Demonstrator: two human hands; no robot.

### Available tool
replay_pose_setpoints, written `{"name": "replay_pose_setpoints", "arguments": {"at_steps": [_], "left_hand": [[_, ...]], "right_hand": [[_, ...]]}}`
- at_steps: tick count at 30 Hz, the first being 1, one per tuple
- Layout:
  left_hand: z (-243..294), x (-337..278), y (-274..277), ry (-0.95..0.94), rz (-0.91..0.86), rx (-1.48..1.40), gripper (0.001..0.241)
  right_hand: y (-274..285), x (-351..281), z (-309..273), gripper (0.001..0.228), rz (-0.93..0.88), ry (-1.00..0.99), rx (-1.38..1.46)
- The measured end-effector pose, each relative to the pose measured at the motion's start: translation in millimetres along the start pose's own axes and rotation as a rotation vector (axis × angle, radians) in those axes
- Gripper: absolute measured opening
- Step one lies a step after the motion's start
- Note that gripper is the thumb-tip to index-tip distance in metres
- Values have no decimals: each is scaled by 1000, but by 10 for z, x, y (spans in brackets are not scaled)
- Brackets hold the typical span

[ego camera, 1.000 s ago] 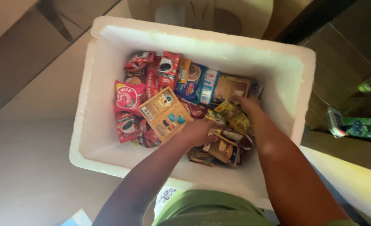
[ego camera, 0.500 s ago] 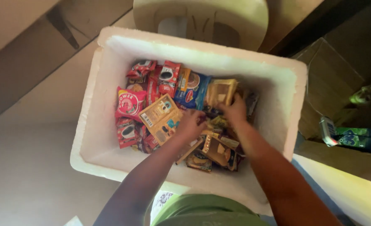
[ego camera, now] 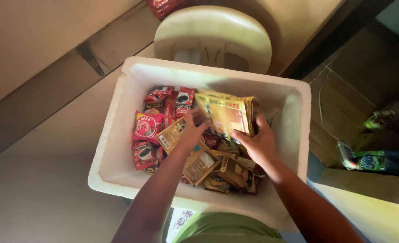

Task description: The recorder is taking various packets of coffee, milk powder, and noodles from a styrofoam cooler and placing them onto a shelf.

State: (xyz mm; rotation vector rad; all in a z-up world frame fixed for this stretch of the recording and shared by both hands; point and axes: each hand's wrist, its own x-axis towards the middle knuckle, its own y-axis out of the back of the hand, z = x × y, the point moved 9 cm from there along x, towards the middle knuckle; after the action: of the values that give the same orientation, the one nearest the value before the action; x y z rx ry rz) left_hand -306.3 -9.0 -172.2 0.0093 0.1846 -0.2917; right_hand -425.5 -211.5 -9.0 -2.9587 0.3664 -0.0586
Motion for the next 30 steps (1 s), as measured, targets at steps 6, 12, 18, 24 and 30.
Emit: {"name": "replay_pose_setpoints", "arguments": {"at_steps": [6,12,18,24,30], "left_hand": [[722,87,292,-81,-39,-258,95],[2441,-539,570,-320,-225,-314,94],[2669,-637,923,-441,-229,-356,96],[2580,-782,667,-312,-66,-408,67],[2788,-868,424,-461,-179,-361,59]], "right_hand": [[-74,178,-630,59,-178,99,-18],[-434,271,-1366,74,-349,246,148],[-619,409,-1596,67,-403,259,261],[-296,671,-1306,54,-149,273,-364],[-178,712,-1143,78,-124,258,66]]}}
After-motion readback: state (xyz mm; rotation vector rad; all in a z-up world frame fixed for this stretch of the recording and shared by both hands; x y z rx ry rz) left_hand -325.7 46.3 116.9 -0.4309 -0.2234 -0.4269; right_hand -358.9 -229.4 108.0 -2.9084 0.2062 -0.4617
